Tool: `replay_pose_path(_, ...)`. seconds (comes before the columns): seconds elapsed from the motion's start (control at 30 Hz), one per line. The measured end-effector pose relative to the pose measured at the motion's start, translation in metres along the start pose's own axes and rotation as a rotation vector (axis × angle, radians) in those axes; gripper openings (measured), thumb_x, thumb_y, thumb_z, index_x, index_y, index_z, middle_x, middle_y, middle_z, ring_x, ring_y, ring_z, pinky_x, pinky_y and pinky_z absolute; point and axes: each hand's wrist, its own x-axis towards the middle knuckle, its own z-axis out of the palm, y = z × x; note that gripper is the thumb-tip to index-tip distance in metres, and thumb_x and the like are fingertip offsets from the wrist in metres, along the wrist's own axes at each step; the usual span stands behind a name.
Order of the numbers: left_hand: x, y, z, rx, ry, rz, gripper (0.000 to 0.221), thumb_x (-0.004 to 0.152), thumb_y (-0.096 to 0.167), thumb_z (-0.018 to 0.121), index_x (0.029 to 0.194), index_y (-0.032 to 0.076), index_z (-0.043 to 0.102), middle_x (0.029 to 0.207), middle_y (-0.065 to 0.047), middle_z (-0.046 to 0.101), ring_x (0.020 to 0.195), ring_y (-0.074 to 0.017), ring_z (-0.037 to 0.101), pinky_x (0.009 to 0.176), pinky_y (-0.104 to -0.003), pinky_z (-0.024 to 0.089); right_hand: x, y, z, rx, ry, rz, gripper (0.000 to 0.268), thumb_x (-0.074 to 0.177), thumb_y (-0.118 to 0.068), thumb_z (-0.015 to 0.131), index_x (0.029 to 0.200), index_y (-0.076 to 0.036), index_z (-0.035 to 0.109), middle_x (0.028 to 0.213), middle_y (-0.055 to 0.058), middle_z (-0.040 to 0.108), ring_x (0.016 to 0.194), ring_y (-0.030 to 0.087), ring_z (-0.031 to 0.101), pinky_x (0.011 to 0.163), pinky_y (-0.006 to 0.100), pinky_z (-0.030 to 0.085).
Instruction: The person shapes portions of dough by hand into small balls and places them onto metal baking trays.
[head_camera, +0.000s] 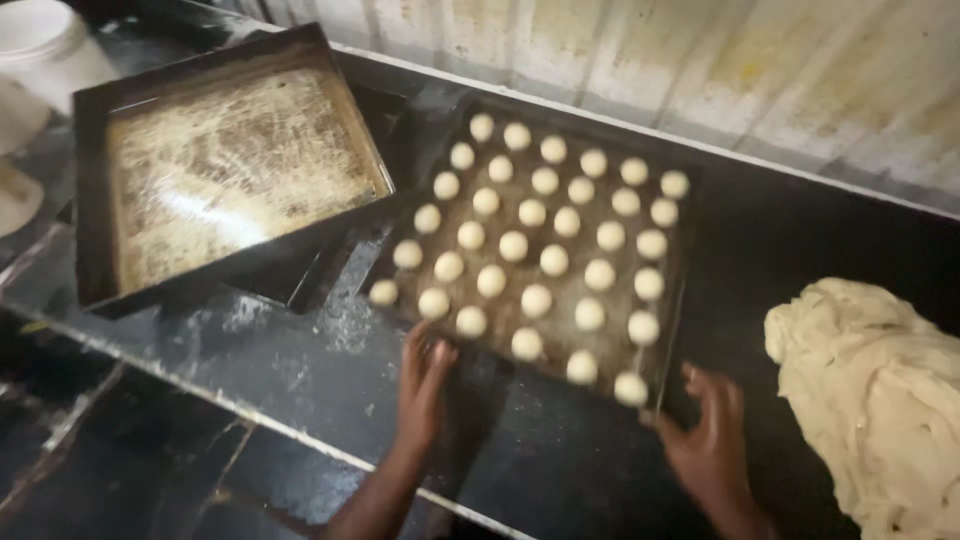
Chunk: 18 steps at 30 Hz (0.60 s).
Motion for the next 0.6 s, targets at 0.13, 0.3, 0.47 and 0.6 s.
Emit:
replay_pose_path(0.13, 0.107, -0.010, 0.013, 0.157, -0.123, 0.027, 0.058, 0.099, 0.030, 0.065, 0.148, 0.006, 0.045, 0.151, -0.018, 0.050, 0.142, -0.0263, 0.046, 0.114, -0.039, 0.038, 0.078, 0.006, 0.054, -0.112, 0.067, 0.176, 0.056, 0.077, -0.010, 0.087, 0.125, -0.002, 0.060, 0.107, 0.015, 0.067, 0.095, 0.026, 0.069, 0.079, 0.038, 0.057)
replay_pose_path(0.3, 0.210, -0.006, 0.046, 0.130, -0.183, -0.029, 0.056, 0.097, 0.037, 0.064, 0.141, 0.005, 0.050, 0.135, -0.015, 0.063, 0.129, -0.0262, 0.058, 0.106, -0.039, 0.045, 0.155, 0.017, 0.106, -0.197, 0.127, 0.289, 0.048, 0.083, -0.008, 0.083, 0.121, -0.002, 0.055, 0.091, 0.015, 0.067, 0.083, 0.030, 0.069, 0.077, 0.041, 0.054)
replay_pose_path(0.47, 0.270, -0.021, 0.062, 0.093, -0.124, -0.042, 0.052, 0.100, 0.041, 0.063, 0.133, 0.001, 0.059, 0.128, -0.013, 0.066, 0.121, -0.0256, 0.060, 0.102, -0.039, 0.049, 0.194, 0.028, 0.141, -0.138, 0.201, 0.497, 0.051, 0.087, -0.011, 0.081, 0.123, 0.000, 0.046, 0.088, 0.019, 0.066, 0.081, 0.034, 0.069, 0.077, 0.042, 0.054)
replay_pose_path(0.6, 0.283, -0.020, 0.059, -0.107, -0.197, -0.206, 0.043, 0.100, 0.040, 0.062, 0.133, 0.013, 0.055, 0.131, 0.000, 0.058, 0.123, -0.0142, 0.055, 0.101, -0.040, 0.048, 0.203, 0.034, 0.145, -0.162, 0.193, 0.699, 0.051, 0.095, -0.021, 0.080, 0.123, 0.001, 0.044, 0.094, 0.021, 0.067, 0.085, 0.035, 0.070, 0.076, 0.045, 0.054)
